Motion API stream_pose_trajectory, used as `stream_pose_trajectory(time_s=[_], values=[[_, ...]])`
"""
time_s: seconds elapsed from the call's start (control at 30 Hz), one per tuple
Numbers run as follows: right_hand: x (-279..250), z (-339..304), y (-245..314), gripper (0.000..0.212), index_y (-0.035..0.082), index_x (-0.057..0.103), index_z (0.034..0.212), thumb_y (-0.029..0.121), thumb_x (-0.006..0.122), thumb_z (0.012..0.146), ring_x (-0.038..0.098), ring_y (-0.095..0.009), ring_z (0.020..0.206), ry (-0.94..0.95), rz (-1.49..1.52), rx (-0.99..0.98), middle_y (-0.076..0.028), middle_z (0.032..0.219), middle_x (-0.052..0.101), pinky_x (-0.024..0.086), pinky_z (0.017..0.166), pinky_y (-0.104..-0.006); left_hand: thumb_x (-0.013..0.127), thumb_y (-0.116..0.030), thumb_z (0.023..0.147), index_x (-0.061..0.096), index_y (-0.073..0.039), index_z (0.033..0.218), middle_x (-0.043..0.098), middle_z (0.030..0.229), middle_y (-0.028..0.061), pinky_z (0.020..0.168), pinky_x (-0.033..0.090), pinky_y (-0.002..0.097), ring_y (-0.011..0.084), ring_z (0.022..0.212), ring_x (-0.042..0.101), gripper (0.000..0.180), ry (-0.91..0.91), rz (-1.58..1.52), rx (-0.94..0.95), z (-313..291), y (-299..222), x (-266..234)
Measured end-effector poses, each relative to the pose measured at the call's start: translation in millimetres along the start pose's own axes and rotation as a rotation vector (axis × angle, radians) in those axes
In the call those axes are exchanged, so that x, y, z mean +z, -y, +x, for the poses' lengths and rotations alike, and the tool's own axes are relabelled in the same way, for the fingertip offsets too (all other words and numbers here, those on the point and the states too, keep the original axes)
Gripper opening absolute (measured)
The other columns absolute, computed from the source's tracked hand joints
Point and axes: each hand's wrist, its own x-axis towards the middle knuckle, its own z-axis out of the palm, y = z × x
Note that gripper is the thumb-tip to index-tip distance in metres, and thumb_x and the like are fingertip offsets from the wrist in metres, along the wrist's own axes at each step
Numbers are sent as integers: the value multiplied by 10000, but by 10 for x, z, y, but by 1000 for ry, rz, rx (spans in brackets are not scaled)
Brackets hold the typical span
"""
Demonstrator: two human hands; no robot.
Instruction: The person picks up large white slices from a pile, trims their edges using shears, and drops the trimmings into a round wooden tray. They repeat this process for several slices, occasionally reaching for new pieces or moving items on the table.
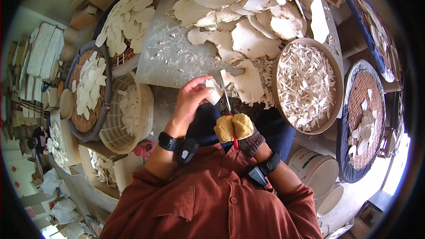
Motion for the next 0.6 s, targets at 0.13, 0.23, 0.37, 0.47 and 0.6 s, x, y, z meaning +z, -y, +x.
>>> stream_pose_trajectory(time_s=[0.13,0.23,0.37,0.47,0.6], values=[[-16,-47,-72,218,55,573,1056,157,511,874,591,-214,930,-99,-508,-14,-93,998,618,476,827,-307,620,-30,803,542,-14,1120,630,879,77,669,526,255,127,752,615,327,-80,-126,40,-31,28,69],[54,-66,-29,227,74,576,1051,193,528,864,586,-224,925,-106,-327,12,-93,1004,613,472,832,-309,622,-39,806,564,-4,1095,632,884,86,649,546,276,137,757,622,297,-142,-105,39,-75,43,92],[63,-90,-64,244,74,578,1032,206,569,827,593,-247,886,-175,-491,-14,-100,968,620,480,808,-315,616,-54,813,568,20,1080,627,912,107,635,557,297,154,769,625,281,-110,-21,17,-103,49,96],[79,-112,-37,250,36,569,1042,193,547,849,611,-237,852,-128,-836,-79,-107,959,630,496,764,-333,615,-56,812,566,41,1080,627,902,116,618,543,282,158,747,625,290,-156,-18,22,-126,59,85],[165,-198,-24,231,59,600,981,217,539,824,602,-255,758,-136,-187,105,-73,896,633,471,649,-348,627,-37,791,574,74,1052,635,820,115,568,503,240,156,680,620,288,-88,-44,80,-207,143,50]])
